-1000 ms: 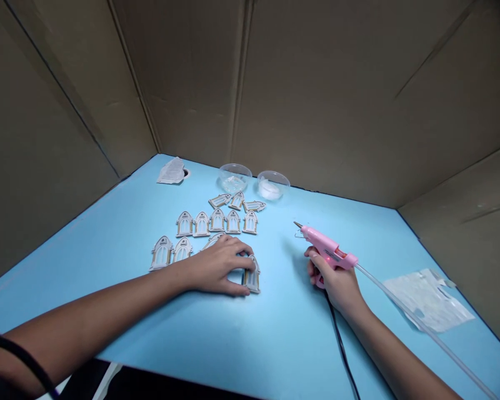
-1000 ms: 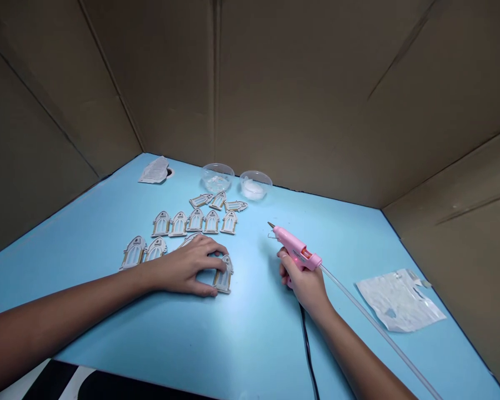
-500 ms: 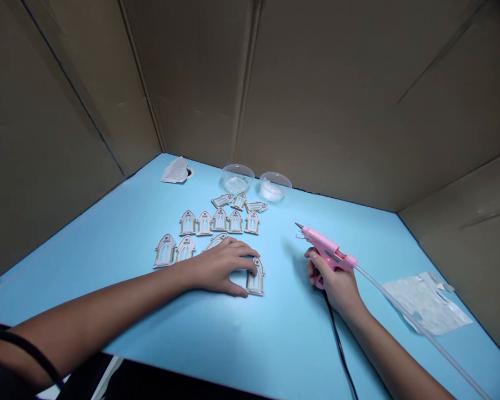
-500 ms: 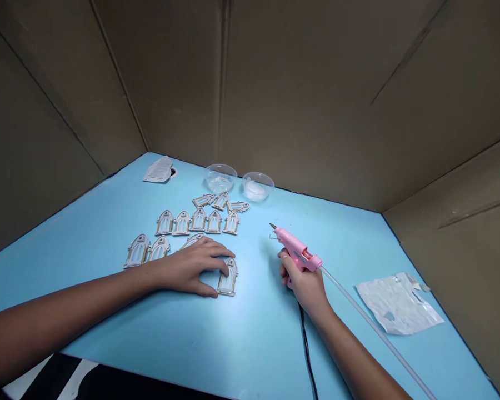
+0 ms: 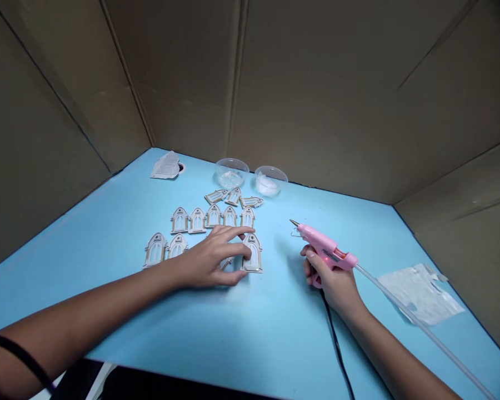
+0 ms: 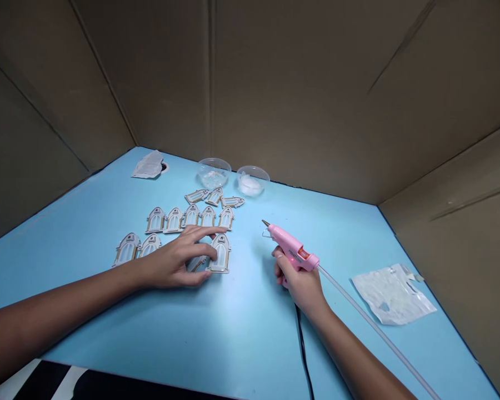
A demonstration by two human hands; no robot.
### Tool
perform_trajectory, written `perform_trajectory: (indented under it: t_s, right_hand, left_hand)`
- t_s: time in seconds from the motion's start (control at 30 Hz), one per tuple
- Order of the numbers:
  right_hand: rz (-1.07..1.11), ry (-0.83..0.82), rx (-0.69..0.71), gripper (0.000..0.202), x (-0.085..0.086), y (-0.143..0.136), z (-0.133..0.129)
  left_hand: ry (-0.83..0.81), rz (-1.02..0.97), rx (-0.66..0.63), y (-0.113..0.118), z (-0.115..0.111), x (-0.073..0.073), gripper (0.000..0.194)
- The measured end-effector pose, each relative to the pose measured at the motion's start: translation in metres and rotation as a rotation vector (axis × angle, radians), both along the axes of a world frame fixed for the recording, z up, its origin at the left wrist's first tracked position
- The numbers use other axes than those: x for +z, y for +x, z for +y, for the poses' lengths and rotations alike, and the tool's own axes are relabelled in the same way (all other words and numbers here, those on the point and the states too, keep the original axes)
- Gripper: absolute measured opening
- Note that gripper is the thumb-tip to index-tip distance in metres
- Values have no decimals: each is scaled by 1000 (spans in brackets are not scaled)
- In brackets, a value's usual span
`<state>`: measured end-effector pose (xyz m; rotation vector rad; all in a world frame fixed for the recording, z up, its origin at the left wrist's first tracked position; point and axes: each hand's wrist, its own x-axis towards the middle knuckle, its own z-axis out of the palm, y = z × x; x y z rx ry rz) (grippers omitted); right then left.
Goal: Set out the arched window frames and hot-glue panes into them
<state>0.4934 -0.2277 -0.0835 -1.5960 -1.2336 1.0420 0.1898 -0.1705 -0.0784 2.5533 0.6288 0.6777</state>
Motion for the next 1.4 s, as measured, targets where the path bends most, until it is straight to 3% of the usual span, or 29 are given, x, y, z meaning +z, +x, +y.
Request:
perform_trajectory:
  t_s: [0.4, 0.53, 0.7, 0.87, 1.0, 1.2, 1.4]
  right_hand:
    - [-26, -26, -23, 42, -1, 0, 2]
    - [-26, -9, 2, 40, -2, 2, 2]
    - [-10, -3, -3, 39, -3, 3, 2]
    - [-9, -3, 3, 40, -6, 2, 4]
    - [-8, -6, -16, 41, -7, 0, 3]
    - [-2, -10, -7, 42, -2, -2, 0]
    - [-5, -46, 3, 45, -2, -1, -1]
  left_hand:
    - [42, 276, -84, 1, 7, -11, 20]
    - [11, 294, -76, 0, 7, -13, 21]
    - [-13, 280, -48, 0, 10, -18, 36]
    - [21, 254, -43, 2, 10, -23, 28]
    - [3, 208, -11, 5, 6, -19, 31]
    - [-104, 111, -17, 3, 0, -5, 19]
    - [-130, 173, -64, 3, 2, -8, 32]
